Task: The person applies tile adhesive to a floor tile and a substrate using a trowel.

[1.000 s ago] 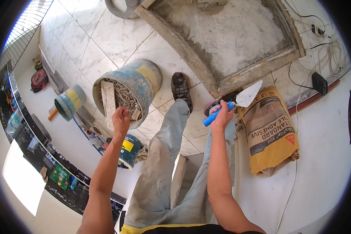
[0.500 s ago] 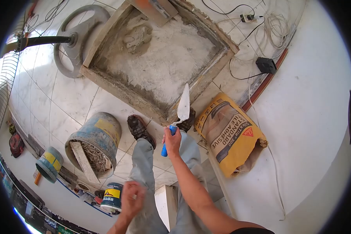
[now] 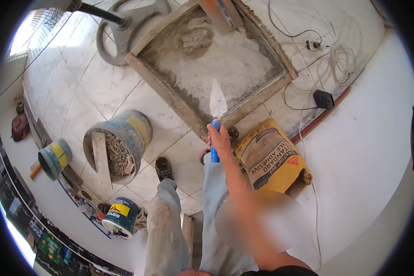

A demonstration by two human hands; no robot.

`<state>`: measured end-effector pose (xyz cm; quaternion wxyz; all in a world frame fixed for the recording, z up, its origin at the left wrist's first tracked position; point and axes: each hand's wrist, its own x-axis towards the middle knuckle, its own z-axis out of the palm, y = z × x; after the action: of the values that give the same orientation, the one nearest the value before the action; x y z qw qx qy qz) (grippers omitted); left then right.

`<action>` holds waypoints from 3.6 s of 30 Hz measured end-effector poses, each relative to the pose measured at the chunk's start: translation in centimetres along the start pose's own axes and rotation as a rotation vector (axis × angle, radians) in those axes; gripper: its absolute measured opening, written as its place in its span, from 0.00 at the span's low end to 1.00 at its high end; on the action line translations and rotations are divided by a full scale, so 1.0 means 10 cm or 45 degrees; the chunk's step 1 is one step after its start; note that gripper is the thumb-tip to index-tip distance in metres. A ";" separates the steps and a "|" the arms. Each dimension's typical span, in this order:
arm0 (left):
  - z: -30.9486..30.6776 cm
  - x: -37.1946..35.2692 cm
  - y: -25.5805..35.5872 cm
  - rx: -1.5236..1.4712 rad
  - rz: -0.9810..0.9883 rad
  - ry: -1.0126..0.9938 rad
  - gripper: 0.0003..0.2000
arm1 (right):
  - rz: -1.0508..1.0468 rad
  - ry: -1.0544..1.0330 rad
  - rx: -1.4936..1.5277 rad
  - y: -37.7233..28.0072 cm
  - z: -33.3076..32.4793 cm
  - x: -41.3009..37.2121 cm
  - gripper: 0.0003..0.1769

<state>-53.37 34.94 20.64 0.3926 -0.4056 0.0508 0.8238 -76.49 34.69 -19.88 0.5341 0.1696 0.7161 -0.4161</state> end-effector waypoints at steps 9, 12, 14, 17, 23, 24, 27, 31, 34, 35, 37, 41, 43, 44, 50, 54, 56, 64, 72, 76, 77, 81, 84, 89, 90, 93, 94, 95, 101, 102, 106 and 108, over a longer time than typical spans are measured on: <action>-3.66 0.56 -0.39 -1.214 1.289 1.238 0.34 | -0.194 -0.248 -0.352 -0.36 0.64 -0.56 0.12; -4.04 1.00 -0.15 -1.016 1.354 1.234 0.42 | -0.117 -0.492 -0.417 -0.78 0.88 -0.46 0.12; -4.56 1.49 -0.05 -1.092 1.871 1.406 0.37 | -0.288 -0.449 -0.580 -0.98 1.00 -0.42 0.11; -4.58 1.62 0.06 -1.340 1.976 1.409 0.32 | -0.370 -0.385 -0.681 -1.19 0.90 -0.36 0.12; -4.73 1.52 -0.02 -1.276 1.978 1.272 0.30 | -0.583 -0.056 -0.706 -1.13 0.36 -0.36 0.12; -4.49 1.37 0.13 -1.179 2.002 1.322 0.31 | -0.596 -0.026 -0.679 -1.08 0.27 -0.40 0.12; -4.91 1.32 -0.09 -1.078 2.041 1.246 0.33 | -0.607 0.031 -0.484 -0.83 0.06 -0.56 0.12; -5.22 0.86 0.09 -0.818 2.157 1.221 0.38 | -0.724 -0.035 -0.381 -0.78 0.21 -0.83 0.12; -5.77 0.77 0.12 -0.736 2.207 1.023 0.42 | -0.793 -0.071 -0.392 -0.73 0.45 -1.09 0.13; -5.77 0.75 0.20 -0.746 2.264 1.112 0.36 | -0.871 -0.106 -0.372 -0.74 0.52 -1.16 0.14; -5.87 1.11 0.19 -0.923 2.408 1.126 0.17 | -1.013 -0.182 -0.401 -0.70 0.36 -1.14 0.14; -7.05 0.89 0.60 -1.120 2.448 1.400 0.22 | -1.129 -0.108 -0.453 -1.00 0.58 -0.99 0.15; -6.77 1.34 0.49 -1.209 2.552 1.339 0.25 | -1.264 -0.113 -0.512 -0.83 0.15 -0.49 0.15; -6.66 1.28 0.48 -1.243 2.570 1.326 0.27 | -1.257 0.032 -0.799 -0.81 0.13 -0.32 0.16; -6.35 1.16 0.39 -0.890 2.511 1.425 0.36 | -1.023 0.252 -1.344 -0.31 0.18 -0.46 0.20; -6.49 1.22 0.28 -0.807 2.505 1.346 0.35 | -1.078 0.300 -1.290 -0.07 0.13 -0.66 0.21; -6.47 1.20 0.33 -0.886 2.403 1.387 0.35 | -1.034 0.449 -1.518 0.05 -0.14 -0.59 0.22; -6.43 1.13 0.29 -0.668 2.411 1.473 0.36 | -0.811 0.306 -1.438 1.37 -0.95 -0.15 0.26; -7.66 1.19 -0.01 0.039 2.352 1.908 0.04 | -0.822 0.647 -1.623 2.82 -0.88 0.10 0.29; -7.45 1.12 0.00 -0.142 2.484 1.817 0.08 | -0.848 0.664 -1.651 2.91 -0.83 0.12 0.29; -7.47 1.09 -0.05 0.036 2.307 1.912 0.05 | -0.854 0.667 -1.658 2.90 -0.81 0.15 0.29; -7.32 1.03 -0.04 -0.320 2.251 1.605 0.10 | -0.859 0.676 -1.697 2.87 -0.72 0.25 0.29; -7.35 1.02 0.00 -0.370 2.328 1.507 0.12 | -0.877 0.671 -1.705 2.75 -0.59 0.38 0.29; -7.27 1.03 0.00 -0.319 2.300 1.534 0.10 | -0.910 0.664 -1.606 2.23 -0.40 0.77 0.29; -7.24 0.99 0.02 -0.484 2.300 1.343 0.08 | -0.973 0.714 -1.562 2.10 -0.35 0.78 0.29; -7.13 1.05 0.02 -0.459 2.367 1.402 0.05 | -1.046 0.764 -1.554 2.13 -0.44 0.55 0.26; -7.07 1.08 0.05 -0.523 2.409 1.393 0.09 | -1.033 0.806 -1.579 2.21 -0.46 0.51 0.25; -6.83 1.08 0.12 -0.604 2.396 1.408 0.12 | -1.051 0.798 -1.588 2.23 -0.44 0.51 0.25; -6.61 1.11 0.16 -0.602 2.412 1.443 0.14 | -1.038 0.628 -1.645 2.15 -0.15 0.69 0.26; -6.68 1.11 0.11 -0.591 2.400 1.449 0.14 | -1.033 0.585 -1.660 1.86 -0.01 0.75 0.25; -6.70 1.11 0.16 -0.635 2.400 1.399 0.19 | -1.116 0.616 -1.580 1.44 0.14 0.95 0.26; -6.63 1.12 0.16 -0.680 2.397 1.405 0.20 | -1.165 0.666 -1.529 1.62 -0.04 0.80 0.28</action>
<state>-16.86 13.98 -31.85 -0.5619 -0.5861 0.3259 0.4843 -68.53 43.02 -33.80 0.1250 -0.3656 0.9185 -0.0839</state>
